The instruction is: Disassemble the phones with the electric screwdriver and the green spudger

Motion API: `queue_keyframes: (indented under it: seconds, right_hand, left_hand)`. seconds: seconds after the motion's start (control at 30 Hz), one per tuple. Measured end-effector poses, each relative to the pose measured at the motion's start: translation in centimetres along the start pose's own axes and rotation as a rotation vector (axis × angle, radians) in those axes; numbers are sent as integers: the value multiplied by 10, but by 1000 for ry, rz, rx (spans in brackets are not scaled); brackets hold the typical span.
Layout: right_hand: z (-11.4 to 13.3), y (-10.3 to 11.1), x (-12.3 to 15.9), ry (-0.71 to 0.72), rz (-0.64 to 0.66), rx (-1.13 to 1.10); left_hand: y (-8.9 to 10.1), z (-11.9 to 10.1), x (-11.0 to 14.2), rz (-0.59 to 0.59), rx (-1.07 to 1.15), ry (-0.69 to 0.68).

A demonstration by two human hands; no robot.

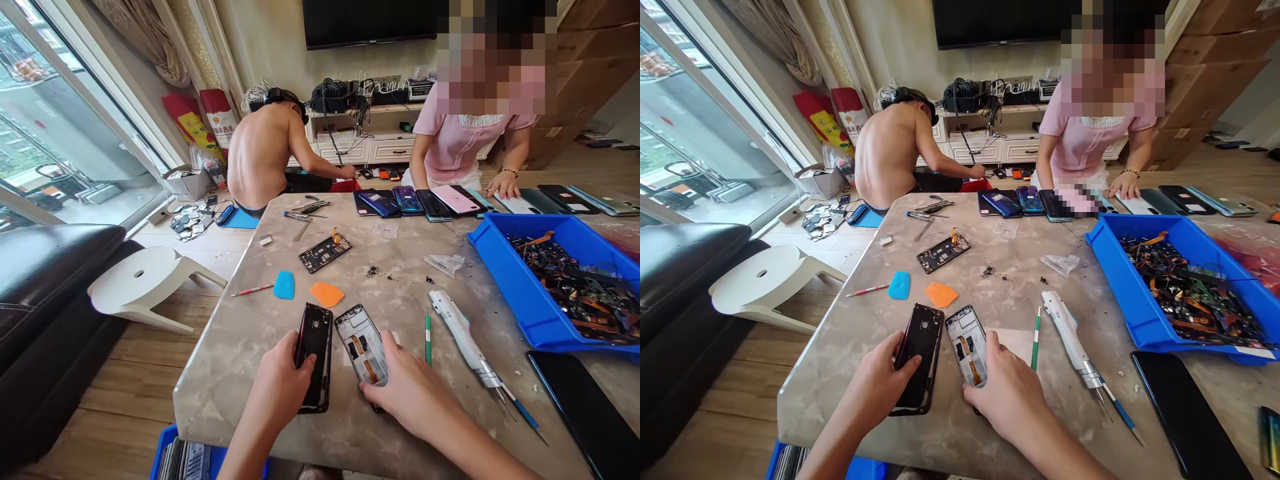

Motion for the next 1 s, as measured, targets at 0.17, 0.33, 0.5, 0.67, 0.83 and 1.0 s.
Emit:
queue_keyframes:
  seconds: [0.17, 0.33, 0.5, 0.67, 0.83, 1.0]
  right_hand:
    - [-8, -2, 0, 180, -2, -129]
    - [2, 12, 13, 413, -105, -494]
    - [18, 10, 21, 467, -161, -540]
    - [21, 7, 20, 416, -225, -408]
    - [22, 7, 23, 439, -330, -310]
    - [30, 3, 27, 441, -389, -198]
  left_hand:
    - [-11, -3, 6, 153, 430, -66]
    - [-37, -10, 13, 306, 1043, -11]
    - [-52, -19, 14, 329, 1246, 42]
    - [-67, -20, 18, 378, 1362, 88]
    - [-79, -12, 15, 365, 1418, 21]
    - [-83, -8, 15, 389, 1311, -56]
Point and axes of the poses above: each hand's wrist, its own x-axis away from the middle knuckle, its own y-axis out of the back of the hand, z = x × y, the point moved 6 cm from there along -x, towards the middle knuckle, and after that the axes turned 10 degrees about z, right-handed, at the moved point
